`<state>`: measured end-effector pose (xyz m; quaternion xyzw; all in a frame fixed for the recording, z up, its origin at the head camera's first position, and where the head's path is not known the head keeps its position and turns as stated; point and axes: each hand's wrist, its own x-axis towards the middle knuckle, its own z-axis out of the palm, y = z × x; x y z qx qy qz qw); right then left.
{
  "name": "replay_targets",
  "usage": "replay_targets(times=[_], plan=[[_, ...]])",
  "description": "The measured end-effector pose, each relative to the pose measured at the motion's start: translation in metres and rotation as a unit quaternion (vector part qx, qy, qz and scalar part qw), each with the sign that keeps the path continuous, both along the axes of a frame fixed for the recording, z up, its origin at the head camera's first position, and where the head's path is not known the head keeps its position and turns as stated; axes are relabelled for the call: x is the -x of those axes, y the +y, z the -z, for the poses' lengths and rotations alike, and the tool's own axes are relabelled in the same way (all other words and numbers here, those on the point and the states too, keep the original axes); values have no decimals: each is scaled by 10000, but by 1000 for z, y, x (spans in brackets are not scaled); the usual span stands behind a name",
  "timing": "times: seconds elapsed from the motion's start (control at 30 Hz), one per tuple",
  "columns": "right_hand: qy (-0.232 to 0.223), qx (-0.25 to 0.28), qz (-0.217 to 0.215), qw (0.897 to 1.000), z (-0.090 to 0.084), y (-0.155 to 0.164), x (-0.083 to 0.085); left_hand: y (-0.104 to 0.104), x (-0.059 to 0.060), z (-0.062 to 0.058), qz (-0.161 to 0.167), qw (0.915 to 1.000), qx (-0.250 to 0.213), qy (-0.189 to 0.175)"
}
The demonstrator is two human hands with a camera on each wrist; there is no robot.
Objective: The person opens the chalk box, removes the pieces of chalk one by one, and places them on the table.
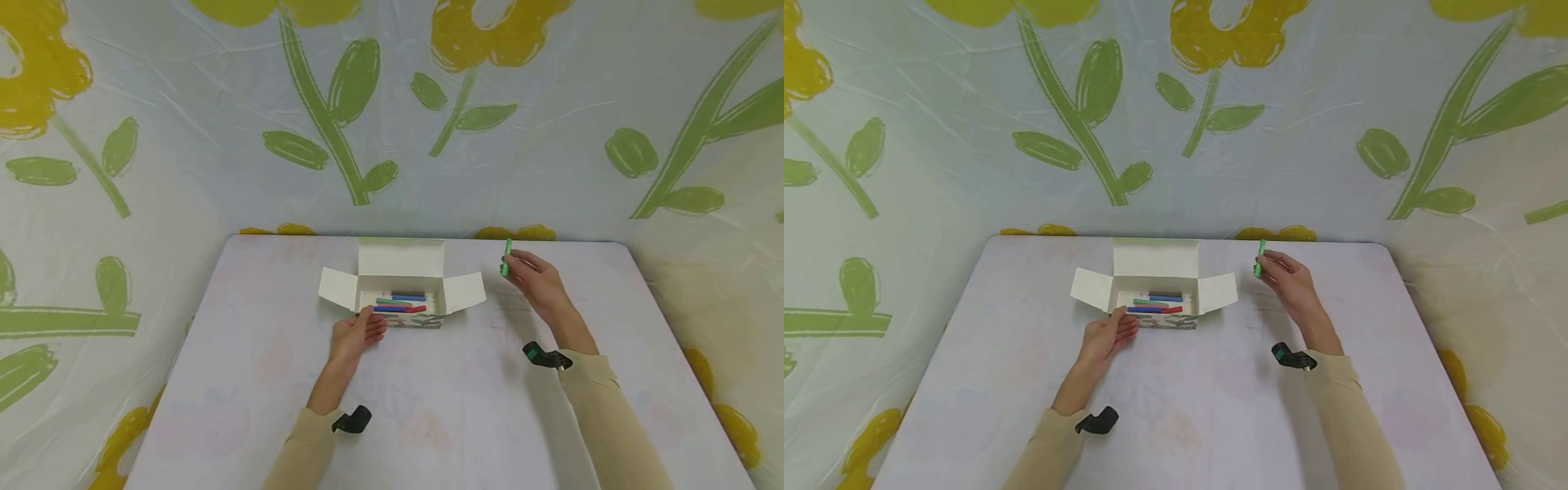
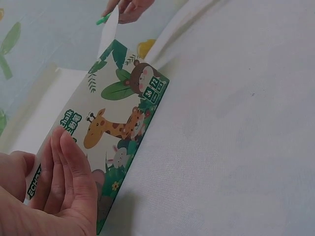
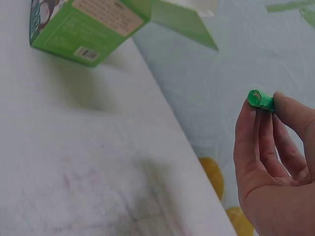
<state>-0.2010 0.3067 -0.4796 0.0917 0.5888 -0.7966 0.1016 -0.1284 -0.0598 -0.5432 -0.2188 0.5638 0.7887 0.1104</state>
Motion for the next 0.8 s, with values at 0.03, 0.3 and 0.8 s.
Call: replay_targets(times=[0.03,0.3,0.8], plan=[[-69,5,34,10000,1,2,-1,0,0,0,3,10000,-13,12],[-501,-370,170,9979,13,13,-5,-1,1,0,47,10000,-51,-4],[-248,-3225,85,9462,52,16,-14,0,1,2,49,10000,48,36]])
